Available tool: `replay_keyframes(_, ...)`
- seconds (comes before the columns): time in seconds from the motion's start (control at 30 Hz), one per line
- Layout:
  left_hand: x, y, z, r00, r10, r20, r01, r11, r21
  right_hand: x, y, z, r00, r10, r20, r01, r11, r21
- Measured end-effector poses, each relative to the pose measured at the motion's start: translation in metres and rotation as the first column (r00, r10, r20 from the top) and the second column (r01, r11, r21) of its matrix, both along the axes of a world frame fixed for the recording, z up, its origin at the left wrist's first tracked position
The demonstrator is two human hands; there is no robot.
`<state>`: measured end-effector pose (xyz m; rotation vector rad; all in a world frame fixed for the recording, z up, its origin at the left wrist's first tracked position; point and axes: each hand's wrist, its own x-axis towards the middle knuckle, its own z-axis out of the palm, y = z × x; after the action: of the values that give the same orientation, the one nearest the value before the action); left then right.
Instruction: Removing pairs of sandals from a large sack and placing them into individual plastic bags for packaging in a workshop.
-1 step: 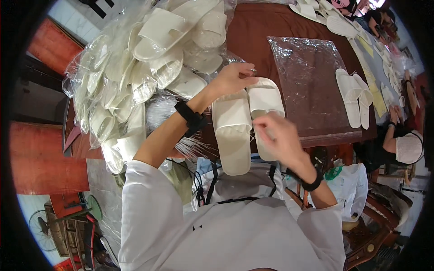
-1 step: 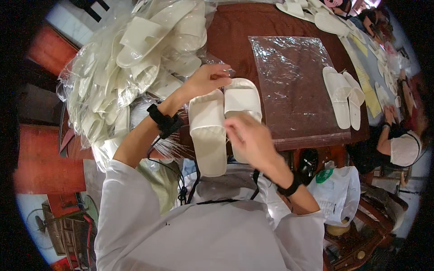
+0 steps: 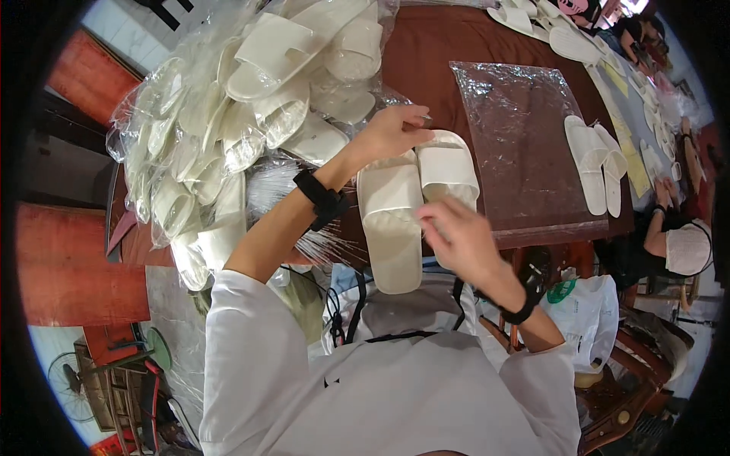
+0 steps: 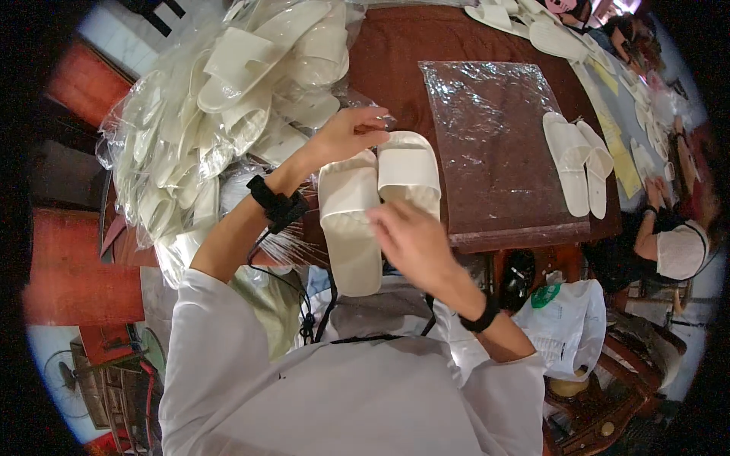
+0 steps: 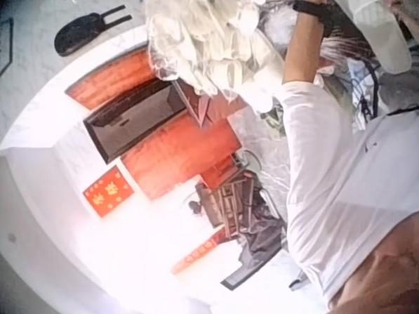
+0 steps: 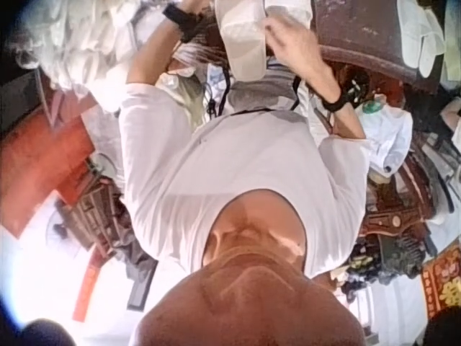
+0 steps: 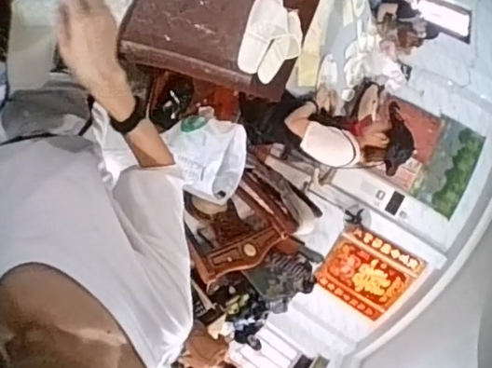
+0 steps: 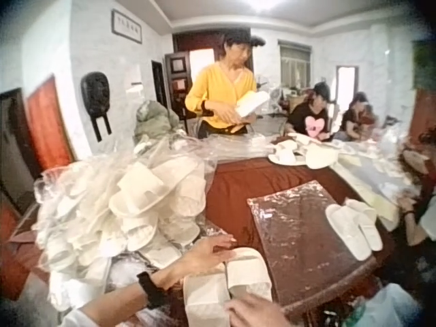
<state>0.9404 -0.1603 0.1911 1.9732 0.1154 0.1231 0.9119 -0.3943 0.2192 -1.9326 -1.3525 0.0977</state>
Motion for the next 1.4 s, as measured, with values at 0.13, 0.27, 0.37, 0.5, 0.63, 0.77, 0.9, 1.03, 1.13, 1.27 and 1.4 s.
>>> replay_keyframes(0.13,-0.015,-0.010,0.021,0.997,0.025,0.076,-0.034,0.992,0.121,-0.033,0.024,-0.031,0.935,-0.029,0.355,0.043,0.999,-0.032)
replay_keyframes(0.27,-0.051,-0.018,0.047,0.995,0.037,0.094,-0.036,0.999,-0.014,-0.041,0.039,-0.048,0.899,-0.107,0.424,0.150,0.986,-0.070)
replay_keyframes(0.37,-0.082,-0.020,0.055,0.992,0.022,0.125,-0.023,1.000,0.005,-0.039,0.038,-0.052,0.895,-0.146,0.421,0.159,0.987,0.004)
replay_keyframes(0.5,-0.114,-0.025,0.055,0.995,0.088,0.044,-0.081,0.985,-0.152,-0.036,0.031,-0.051,0.925,-0.148,0.349,0.164,0.986,-0.017)
replay_keyframes(0.63,-0.138,-0.022,0.044,0.989,0.144,-0.021,-0.145,0.963,-0.228,-0.032,0.024,-0.044,0.951,-0.171,0.259,0.153,0.985,0.085)
replay_keyframes(0.77,-0.150,-0.041,0.044,0.986,0.165,-0.007,-0.163,0.979,0.118,-0.027,0.015,-0.030,0.954,-0.201,0.221,0.173,0.975,0.141)
replay_keyframes(0.9,-0.148,-0.052,0.038,0.990,0.137,0.036,-0.142,0.946,0.291,-0.028,0.014,-0.021,0.968,-0.164,0.188,0.136,0.979,0.153)
replay_keyframes(1.03,-0.146,-0.053,0.038,0.990,0.129,0.058,-0.141,0.936,0.324,-0.026,0.013,-0.025,0.982,-0.107,0.158,0.084,0.986,0.147)
replay_keyframes(1.13,-0.146,-0.055,0.044,0.977,0.189,0.103,-0.211,0.939,0.273,-0.025,0.004,-0.023,0.960,-0.263,0.094,0.242,0.951,0.192)
replay_keyframes(1.27,-0.151,-0.049,0.019,0.892,0.371,0.258,-0.419,0.893,0.165,-0.016,0.003,-0.018,0.920,-0.361,0.149,0.356,0.932,0.060)
replay_keyframes(1.4,-0.148,-0.050,0.001,0.840,0.494,0.223,-0.496,0.867,-0.050,-0.005,0.019,-0.030,0.946,-0.323,0.034,0.325,0.944,-0.051)
